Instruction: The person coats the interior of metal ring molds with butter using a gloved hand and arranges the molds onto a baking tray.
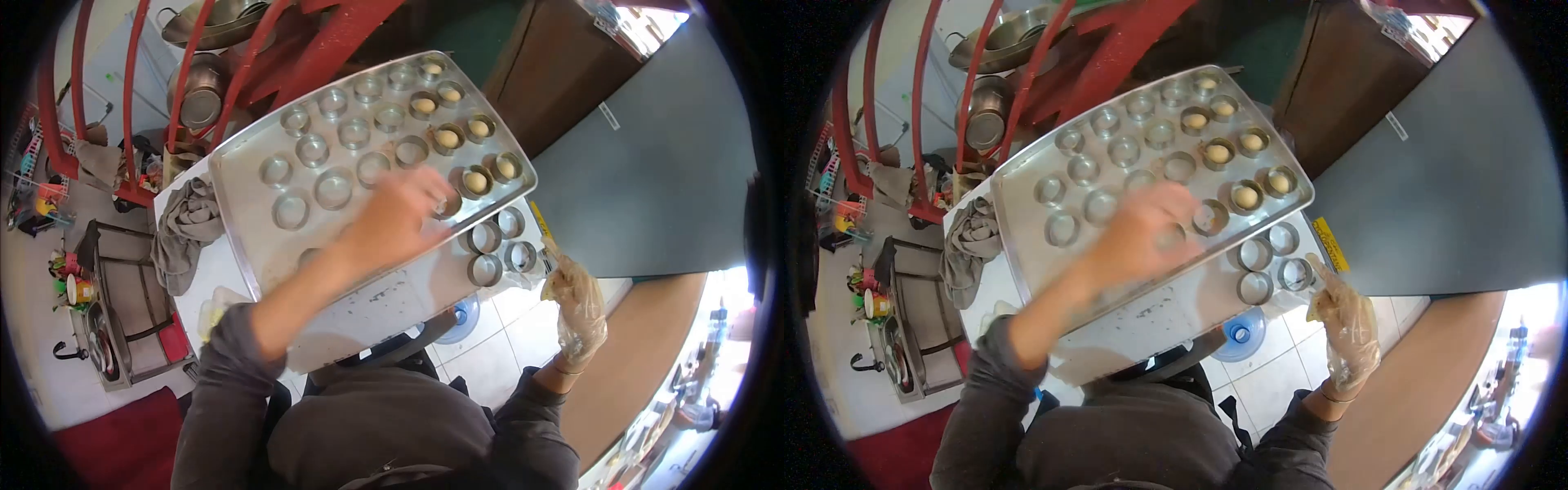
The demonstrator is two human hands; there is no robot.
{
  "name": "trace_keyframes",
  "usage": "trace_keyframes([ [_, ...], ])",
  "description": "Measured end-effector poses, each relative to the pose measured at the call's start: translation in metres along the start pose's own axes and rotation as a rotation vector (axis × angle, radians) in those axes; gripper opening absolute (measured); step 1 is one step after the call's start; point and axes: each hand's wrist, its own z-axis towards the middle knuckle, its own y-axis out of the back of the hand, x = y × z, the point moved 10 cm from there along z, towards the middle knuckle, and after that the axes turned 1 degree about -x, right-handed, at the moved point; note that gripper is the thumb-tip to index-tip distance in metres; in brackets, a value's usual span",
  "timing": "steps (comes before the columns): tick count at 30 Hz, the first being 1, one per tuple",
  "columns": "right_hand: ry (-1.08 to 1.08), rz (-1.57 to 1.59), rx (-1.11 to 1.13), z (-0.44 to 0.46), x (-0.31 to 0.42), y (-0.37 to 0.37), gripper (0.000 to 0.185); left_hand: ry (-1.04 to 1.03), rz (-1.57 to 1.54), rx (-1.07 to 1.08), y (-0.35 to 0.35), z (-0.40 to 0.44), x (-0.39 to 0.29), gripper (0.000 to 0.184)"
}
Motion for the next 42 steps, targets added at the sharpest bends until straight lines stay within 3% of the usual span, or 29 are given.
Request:
trace_keyframes([
  [1, -0.004, 0.021, -0.059, -0.008, -0.005, 0.007, 0.049, 0.108, 0.060, 0.229, -0.056, -0.005, -0.006, 0.040],
  [3, 0.015, 0.014, -0.129, -0.028, -0.019, 0.015, 0.043, 0.177, 0.219, 0.494, -0.136, -0.019, -0.020, 0.049],
  [4, 0.037, -0.014, -0.141, -0.037, -0.026, 0.016, 0.037, 0.140, 0.282, 0.467, -0.154, -0.021, -0.026, 0.052],
  [6, -0.121, 0.323, -0.148, -0.055, -0.044, 0.013, 0.022, 0.072, 0.409, 0.409, -0.185, -0.029, -0.031, 0.058],
  [8, -0.154, 0.206, -0.206, -0.074, -0.050, 0.020, 0.019, 0.020, 0.468, 0.279, -0.204, -0.037, -0.027, 0.063],
  [9, -0.138, 0.142, -0.270, -0.085, -0.054, 0.022, 0.019, -0.004, 0.496, 0.216, -0.205, -0.038, -0.030, 0.065],
  [12, -0.184, 0.066, -0.287, -0.101, -0.060, 0.027, 0.025, -0.040, 0.539, 0.092, -0.203, -0.039, -0.035, 0.019],
  [15, -0.226, 0.160, -0.236, -0.111, -0.070, 0.024, 0.027, 0.016, 0.513, 0.351, -0.214, -0.052, -0.027, 0.039],
  [19, -0.269, 0.205, -0.215, -0.113, -0.067, 0.021, 0.027, 0.074, 0.460, 0.395, -0.201, -0.069, -0.030, 0.031],
  [21, -0.189, 0.067, -0.230, -0.113, -0.066, 0.021, 0.028, 0.130, 0.451, 0.439, -0.190, -0.075, -0.033, 0.033],
  [24, -0.156, 0.020, -0.212, -0.111, -0.060, 0.022, 0.029, 0.157, 0.522, 0.429, -0.172, -0.086, -0.030, 0.037],
  [27, -0.184, 0.092, -0.167, -0.108, -0.072, 0.012, 0.029, 0.105, 0.385, 0.260, -0.153, -0.075, -0.042, 0.044],
  [30, -0.123, 0.071, -0.169, -0.103, -0.060, 0.006, 0.030, -0.081, 0.637, 0.126, -0.177, -0.070, -0.051, 0.044],
  [33, -0.132, 0.158, -0.109, -0.094, -0.062, -0.002, 0.031, 0.167, 0.495, 0.470, -0.209, -0.077, -0.021, 0.044],
  [36, -0.114, 0.135, -0.057, -0.083, -0.043, -0.005, 0.032, 0.452, -0.049, 0.387, -0.164, -0.080, -0.014, 0.053],
  [39, 0.003, 0.059, -0.054, -0.073, -0.023, -0.010, 0.032, 0.536, -0.413, 0.059, -0.123, -0.103, 0.003, 0.067],
  [42, 0.100, 0.054, -0.062, -0.064, -0.019, -0.019, 0.031, 0.789, -0.685, -0.022, -0.112, -0.130, 0.012, 0.072],
])
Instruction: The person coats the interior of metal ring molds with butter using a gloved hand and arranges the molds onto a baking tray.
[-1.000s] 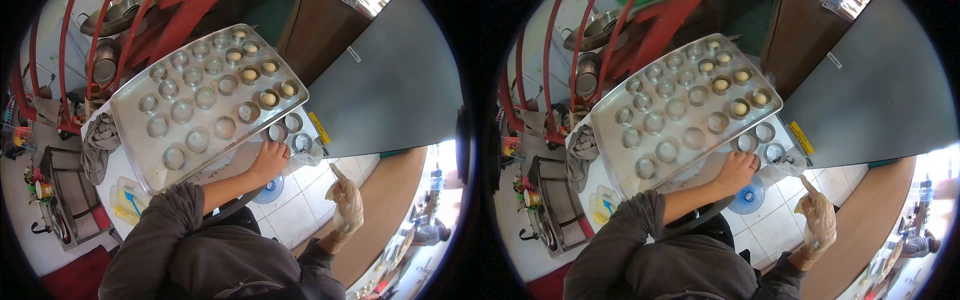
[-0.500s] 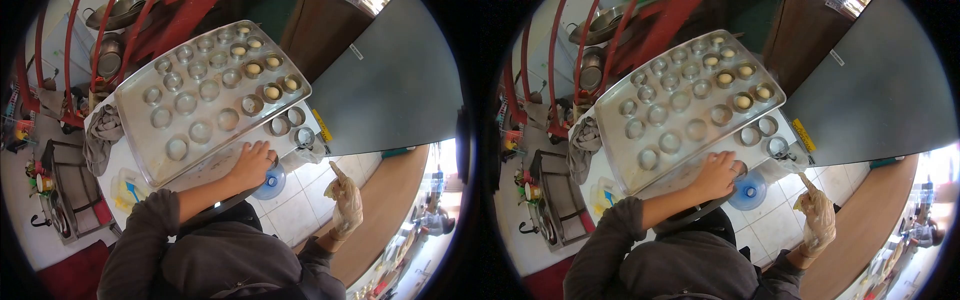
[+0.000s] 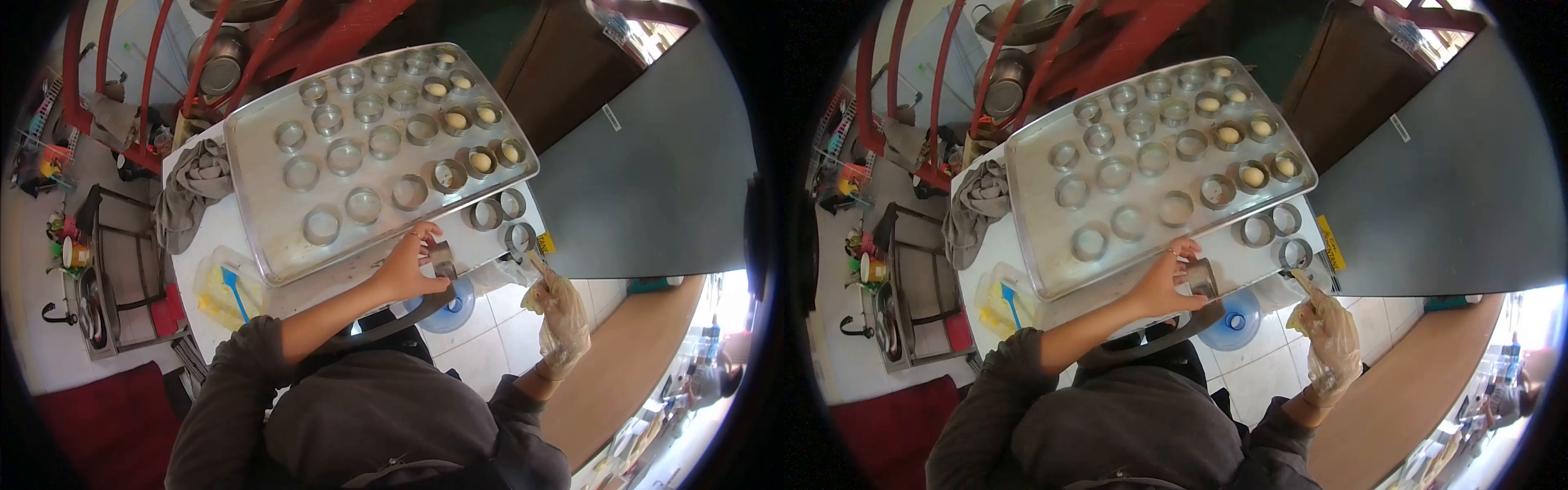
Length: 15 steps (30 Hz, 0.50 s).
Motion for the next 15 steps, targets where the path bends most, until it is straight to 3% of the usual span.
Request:
trace_keyframes([
  [1, 0.027, 0.008, -0.001, 0.003, 0.002, -0.003, 0.031, -0.011, -0.111, -0.003, 0.002, -0.004, 0.002, 0.070],
  [4, -0.192, 0.153, 0.067, 0.017, 0.004, -0.017, 0.030, -0.089, -0.402, -0.013, 0.021, -0.013, -0.013, 0.066],
  [6, -0.085, 0.235, 0.185, 0.029, 0.048, -0.030, 0.032, -0.184, -0.539, -0.036, 0.051, -0.034, -0.049, 0.063],
  [8, 0.029, 0.359, 0.304, 0.040, 0.084, -0.062, 0.035, -0.143, -0.619, -0.241, 0.107, -0.076, -0.089, 0.063],
  [10, 0.126, 0.518, 0.395, 0.045, 0.112, -0.101, 0.039, -0.390, -0.635, -0.385, 0.174, -0.131, -0.116, 0.065],
  [11, 0.081, 0.576, 0.263, 0.043, 0.123, -0.111, 0.043, -0.460, -0.605, -0.488, 0.207, -0.165, -0.119, 0.068],
  [14, 0.288, 0.430, 0.542, 0.049, 0.201, -0.167, 0.041, -0.591, -0.483, -0.906, 0.275, -0.287, -0.111, 0.077],
  [15, 0.438, 0.355, 0.522, 0.048, 0.233, -0.178, 0.030, -0.565, -0.468, -1.042, 0.289, -0.324, -0.094, 0.078],
])
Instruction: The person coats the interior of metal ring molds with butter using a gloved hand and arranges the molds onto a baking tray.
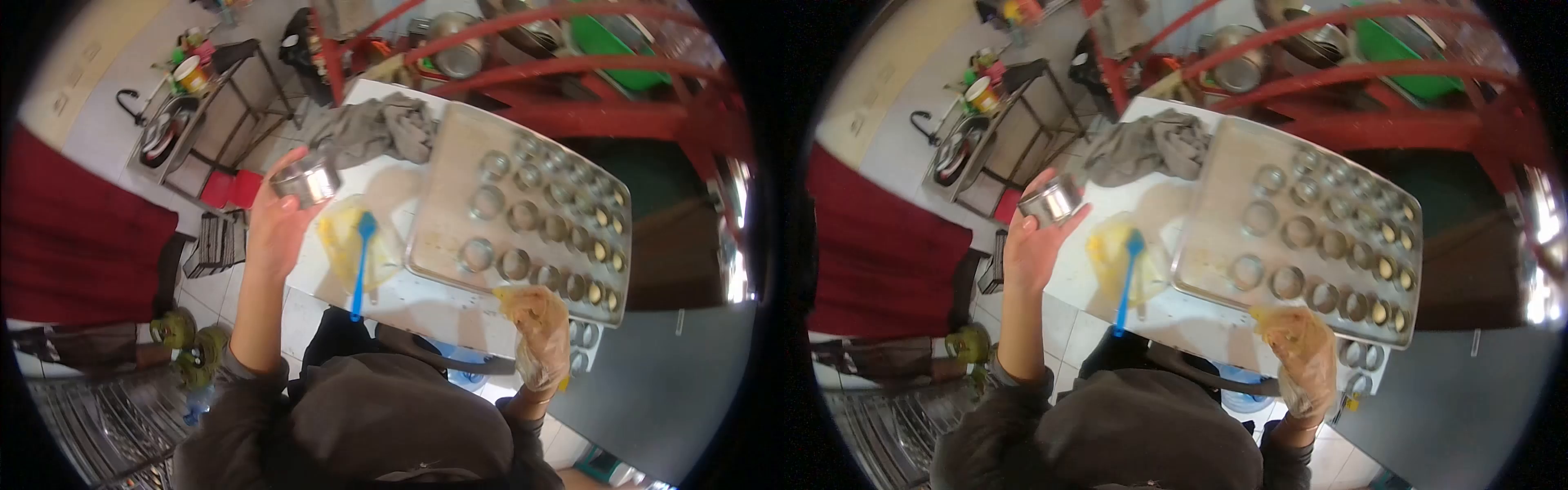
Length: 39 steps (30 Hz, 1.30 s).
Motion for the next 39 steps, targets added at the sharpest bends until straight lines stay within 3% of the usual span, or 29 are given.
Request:
trace_keyframes([
  [3, 0.293, -0.289, 0.223, 0.045, 0.048, -0.074, 0.020, 0.002, 0.114, -0.261, 0.110, -0.030, -0.003, 0.083],
  [5, 0.219, -0.383, 0.305, 0.071, 0.039, -0.130, 0.016, 0.078, 0.169, -0.306, 0.158, -0.052, 0.006, 0.087],
  [8, 0.391, -0.264, 0.413, 0.093, 0.043, -0.217, 0.019, 0.442, 0.230, -0.110, 0.175, -0.078, 0.043, 0.091],
  [10, 0.458, -0.318, 0.455, 0.096, 0.037, -0.259, 0.020, 0.557, 0.089, 0.061, 0.154, -0.085, 0.065, 0.092],
  [15, 0.317, -0.752, 0.645, 0.090, 0.014, -0.330, 0.021, 0.867, 0.163, 0.453, 0.115, -0.090, 0.115, 0.100],
  [16, 0.256, -0.827, 0.661, 0.089, 0.009, -0.334, 0.020, 0.896, 0.130, 0.464, 0.112, -0.089, 0.117, 0.100],
  [18, 0.334, -0.786, 0.569, 0.083, 0.015, -0.338, 0.019, 0.957, 0.065, 0.486, 0.109, -0.087, 0.120, 0.101],
  [19, 0.374, -0.765, 0.524, 0.081, 0.019, -0.340, 0.018, 0.963, 0.072, 0.504, 0.111, -0.085, 0.122, 0.101],
  [22, 0.142, -0.723, 0.552, 0.087, 0.001, -0.341, 0.019, 0.970, 0.092, 0.553, 0.117, -0.082, 0.128, 0.101],
  [25, 0.235, -0.588, 0.478, 0.088, -0.013, -0.341, 0.021, 0.959, 0.107, 0.593, 0.117, -0.078, 0.130, 0.106],
  [28, 0.167, -0.301, 0.536, 0.100, -0.002, -0.321, 0.019, 0.950, 0.132, 0.588, 0.118, -0.072, 0.124, 0.101],
  [31, 0.413, -0.137, 0.479, 0.093, 0.033, -0.295, 0.027, 0.918, 0.071, 0.512, 0.136, -0.063, 0.114, 0.085],
  [33, -0.035, 0.190, 0.355, 0.089, 0.044, -0.272, 0.026, 0.900, -0.074, 0.403, 0.153, -0.051, 0.106, 0.071],
  [34, -0.259, 0.351, 0.286, 0.080, 0.055, -0.262, 0.026, 0.848, -0.320, 0.316, 0.144, -0.038, 0.086, 0.061],
  [37, -0.063, 0.002, 0.181, 0.072, 0.100, -0.239, 0.029, 0.603, -0.429, 0.263, 0.123, -0.006, 0.048, 0.054],
  [39, 0.087, -0.124, 0.162, 0.060, 0.126, -0.242, 0.029, 0.560, -0.356, 0.328, 0.107, -0.002, 0.040, 0.062],
])
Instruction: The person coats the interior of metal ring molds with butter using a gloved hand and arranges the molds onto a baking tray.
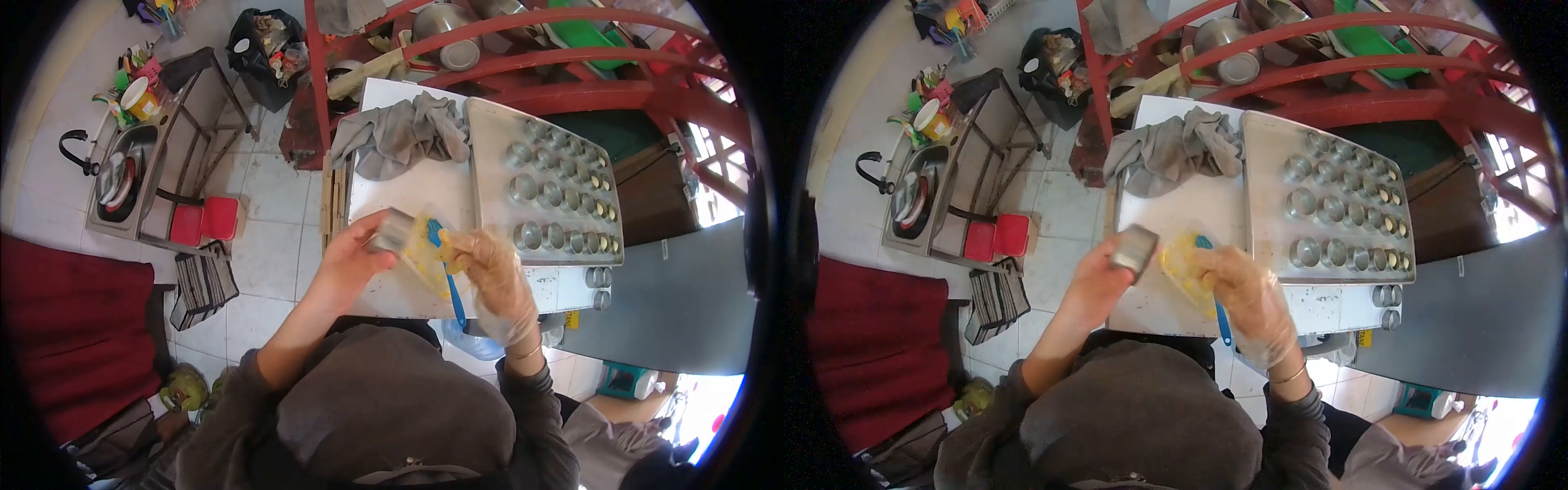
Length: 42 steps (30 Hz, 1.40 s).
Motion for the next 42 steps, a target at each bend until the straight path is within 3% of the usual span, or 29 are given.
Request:
trace_keyframes([
  [2, 0.156, -0.241, -0.033, -0.002, 0.022, -0.004, 0.030, -0.063, 0.172, 0.072, -0.024, 0.004, -0.007, 0.069],
  [3, 0.240, -0.408, -0.049, -0.003, 0.032, -0.010, 0.030, 0.022, 0.140, 0.064, -0.035, 0.005, -0.007, 0.076],
  [5, 0.328, -0.655, -0.110, -0.007, 0.031, -0.016, 0.029, -0.196, 0.347, 0.195, -0.055, 0.007, -0.022, 0.076],
  [8, 0.326, -0.549, -0.178, -0.005, 0.040, -0.003, 0.028, -0.374, 0.493, 0.286, -0.069, 0.003, -0.035, 0.078],
  [11, 0.486, -0.572, -0.004, -0.020, 0.046, -0.032, 0.029, -0.442, 0.532, 0.301, -0.073, 0.005, -0.046, 0.077],
  [14, 0.219, -0.631, 0.102, -0.010, 0.022, -0.035, 0.033, -0.439, 0.545, 0.365, -0.081, 0.005, -0.049, 0.077],
  [17, 0.243, -0.638, -0.086, -0.005, 0.026, -0.010, 0.035, -0.455, 0.528, 0.414, -0.091, 0.002, -0.048, 0.078],
  [20, 0.437, -0.529, -0.055, -0.014, 0.043, -0.041, 0.040, -0.474, 0.506, 0.460, -0.095, 0.002, -0.051, 0.077],
  [26, 0.229, -0.649, -0.097, -0.007, 0.028, -0.003, 0.043, -0.499, 0.536, 0.499, -0.104, 0.000, -0.055, 0.076],
  [30, 0.476, -0.437, 0.036, -0.026, 0.054, -0.042, 0.043, -0.534, 0.576, 0.543, -0.105, 0.008, -0.057, 0.075],
  [33, -0.004, 0.513, 0.457, -0.031, 0.032, -0.048, 0.045, -0.442, 0.420, 0.517, -0.098, 0.009, -0.047, 0.076],
  [35, -0.208, 0.827, 0.330, -0.044, 0.016, -0.041, 0.048, -0.455, 0.462, 0.511, -0.104, 0.005, -0.045, 0.077],
  [37, -0.202, 1.217, 0.247, -0.035, 0.032, -0.030, 0.046, -0.459, 0.496, 0.510, -0.110, 0.002, -0.048, 0.078],
  [39, -0.265, 1.297, -0.152, -0.029, 0.018, -0.018, 0.046, -0.455, 0.530, 0.512, -0.116, 0.001, -0.052, 0.079],
  [42, -0.009, 0.427, -0.086, -0.018, 0.012, -0.011, 0.049, -0.544, 0.499, 0.474, -0.122, 0.000, -0.060, 0.081],
])
